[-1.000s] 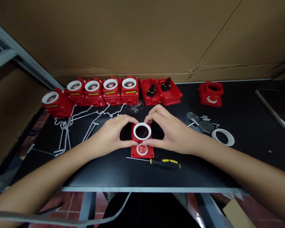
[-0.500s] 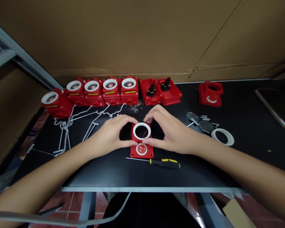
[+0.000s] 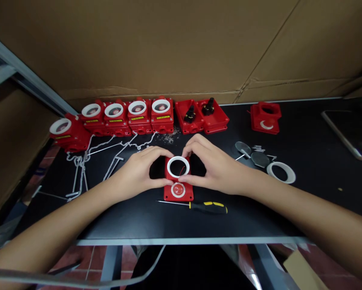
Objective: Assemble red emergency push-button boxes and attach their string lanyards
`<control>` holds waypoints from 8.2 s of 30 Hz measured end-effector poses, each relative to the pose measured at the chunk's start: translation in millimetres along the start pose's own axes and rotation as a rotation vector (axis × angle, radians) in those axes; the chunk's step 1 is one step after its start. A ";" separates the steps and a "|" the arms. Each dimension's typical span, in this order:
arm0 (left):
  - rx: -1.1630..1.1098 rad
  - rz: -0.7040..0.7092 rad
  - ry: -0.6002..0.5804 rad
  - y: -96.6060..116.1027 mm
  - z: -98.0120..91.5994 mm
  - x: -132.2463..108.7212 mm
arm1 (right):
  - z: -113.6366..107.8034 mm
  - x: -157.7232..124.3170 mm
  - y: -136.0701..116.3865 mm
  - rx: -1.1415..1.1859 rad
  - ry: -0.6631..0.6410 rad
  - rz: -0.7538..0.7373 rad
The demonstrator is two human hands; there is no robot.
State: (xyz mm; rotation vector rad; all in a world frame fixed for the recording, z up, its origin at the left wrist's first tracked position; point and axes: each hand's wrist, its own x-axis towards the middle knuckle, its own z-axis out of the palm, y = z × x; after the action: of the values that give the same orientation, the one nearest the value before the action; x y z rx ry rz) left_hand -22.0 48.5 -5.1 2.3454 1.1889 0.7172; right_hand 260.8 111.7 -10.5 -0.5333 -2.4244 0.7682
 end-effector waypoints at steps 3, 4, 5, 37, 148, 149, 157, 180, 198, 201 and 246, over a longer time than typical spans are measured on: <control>-0.002 -0.005 -0.003 0.5 -0.3 -0.1 | -0.2 0.2 -0.5 0.022 -0.028 -0.031; -0.001 -0.006 -0.005 0.6 -0.4 -0.2 | -0.1 0.3 -0.8 0.025 -0.034 -0.024; 0.000 -0.006 -0.006 0.7 -0.6 -0.4 | 0.0 0.5 -1.0 0.026 -0.035 -0.005; -0.011 -0.026 0.069 -0.6 2.7 -3.1 | 4.1 -1.1 -3.4 -0.019 0.042 0.022; 0.131 0.046 -0.089 8.4 -3.5 -4.9 | -28.0 3.7 -17.9 -0.238 0.138 -0.058; 0.136 0.039 -0.089 8.3 -4.2 -4.6 | -36.6 3.3 -20.5 -0.284 0.168 -0.064; 0.206 0.061 -0.089 6.6 -5.9 -6.3 | -75.0 -19.5 -4.7 -0.650 0.351 -0.065; 0.283 0.090 0.024 4.5 -15.6 -4.4 | -70.4 -37.0 45.3 -0.486 0.348 0.072; 0.541 0.042 -0.004 -2.5 -36.5 -11.8 | -62.9 -18.1 40.4 -0.639 0.174 -0.021; 0.526 0.027 -0.006 4.2 -34.6 -10.8 | -52.1 3.4 37.8 -0.773 0.031 -0.035; 0.325 0.249 -0.026 9.9 -7.4 -5.9 | -45.0 -24.2 21.7 -0.458 -0.109 0.105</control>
State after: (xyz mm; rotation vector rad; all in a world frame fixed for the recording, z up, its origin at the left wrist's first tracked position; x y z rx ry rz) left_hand -23.4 39.1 4.8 2.7997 1.0798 0.6071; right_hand 310.7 134.1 -1.6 -0.8150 -2.7016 0.2784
